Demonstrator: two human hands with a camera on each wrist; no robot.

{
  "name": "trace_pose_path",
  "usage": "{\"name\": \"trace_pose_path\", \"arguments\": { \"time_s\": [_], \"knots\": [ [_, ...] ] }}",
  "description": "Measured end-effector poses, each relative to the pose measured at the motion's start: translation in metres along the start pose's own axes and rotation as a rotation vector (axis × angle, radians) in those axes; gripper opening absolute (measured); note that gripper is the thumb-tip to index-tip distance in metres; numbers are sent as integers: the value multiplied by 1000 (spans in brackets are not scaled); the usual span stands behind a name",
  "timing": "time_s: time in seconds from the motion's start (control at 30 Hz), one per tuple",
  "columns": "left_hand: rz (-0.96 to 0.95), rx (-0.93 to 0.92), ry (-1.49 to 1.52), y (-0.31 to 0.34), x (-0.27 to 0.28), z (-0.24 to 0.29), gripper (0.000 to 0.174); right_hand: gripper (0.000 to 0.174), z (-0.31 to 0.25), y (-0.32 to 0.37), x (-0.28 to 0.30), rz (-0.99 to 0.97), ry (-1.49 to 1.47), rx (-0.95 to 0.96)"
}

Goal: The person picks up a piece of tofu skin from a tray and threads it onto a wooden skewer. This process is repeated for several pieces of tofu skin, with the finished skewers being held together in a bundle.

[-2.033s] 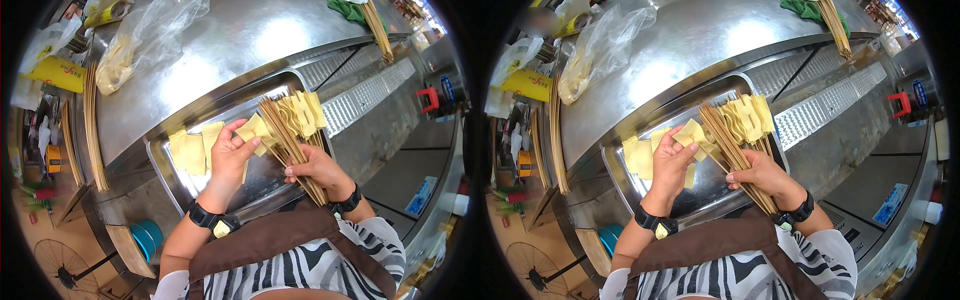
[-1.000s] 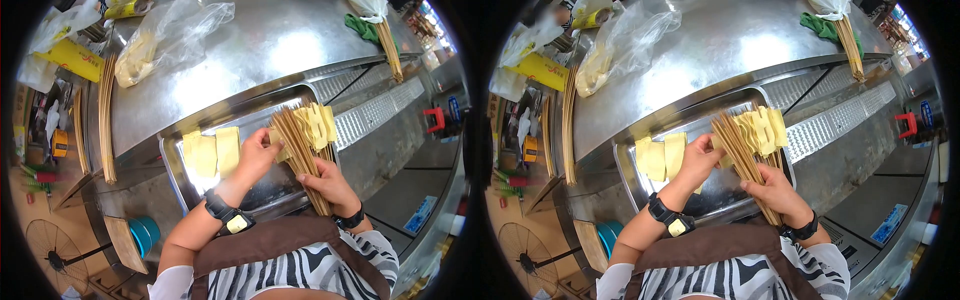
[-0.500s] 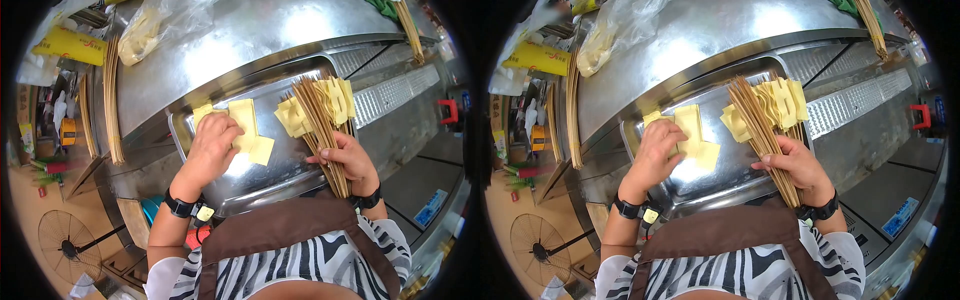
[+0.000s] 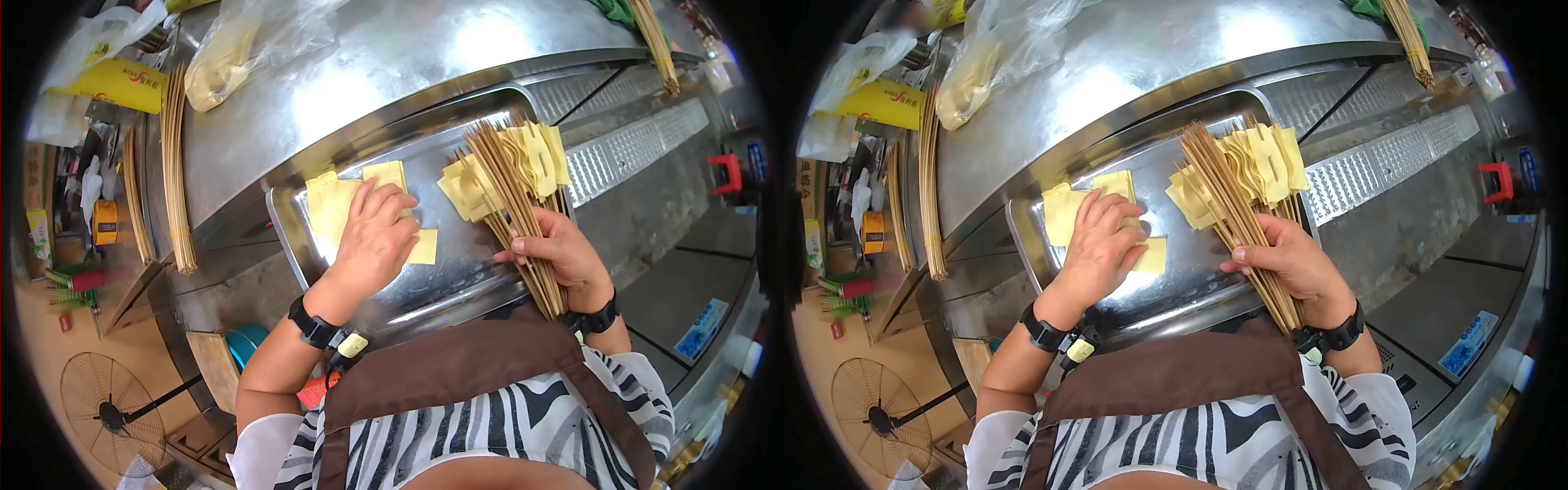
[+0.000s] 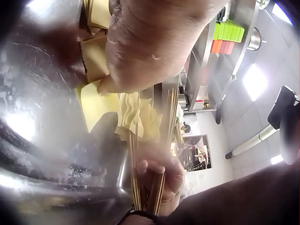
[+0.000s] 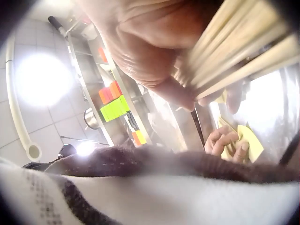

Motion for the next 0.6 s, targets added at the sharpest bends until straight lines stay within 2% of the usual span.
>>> {"name": "trace_pose_path", "arguments": {
  "time_s": [0.07,0.2,0.27,0.3,0.33,0.4,0.43,0.47,0.53,0.6],
  "knots": [
    [110,29,94,2,2,-2,18,20,0,-1,0,-1,5,-4],
    [162,108,181,4,4,1,15,16,-1,-1,-3,-4,19,5],
    [285,716,963,7,-6,-7,13,14,0,-2,-2,-28,33,25],
    [260,797,1028,5,-7,-15,13,14,0,-2,-2,-31,41,33],
    [273,788,1031,-1,-7,-17,13,14,-1,-1,-3,-32,34,23],
    [418,919,1187,-17,-4,-22,14,15,-2,0,-4,-35,39,27],
    [448,933,1173,-24,-5,-25,19,16,-1,1,-5,-25,39,18],
    [462,920,1178,-31,-6,-26,19,16,-1,1,-5,-15,38,10],
    [494,1023,1363,-42,-11,-27,23,17,0,-1,-2,-30,51,29],
    [468,1003,1374,-48,-11,-25,25,17,1,-1,-2,-32,73,7]
  ]
}}
Point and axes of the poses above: each hand's wrist, its own y-axis away from the middle knuckle, its own x-axis out of the back of the hand, z = x × y, the point moved 3 cm from there along -y, towards the middle knuckle, and after that the axes turned 11 degrees about z, right-handed, at the moved point
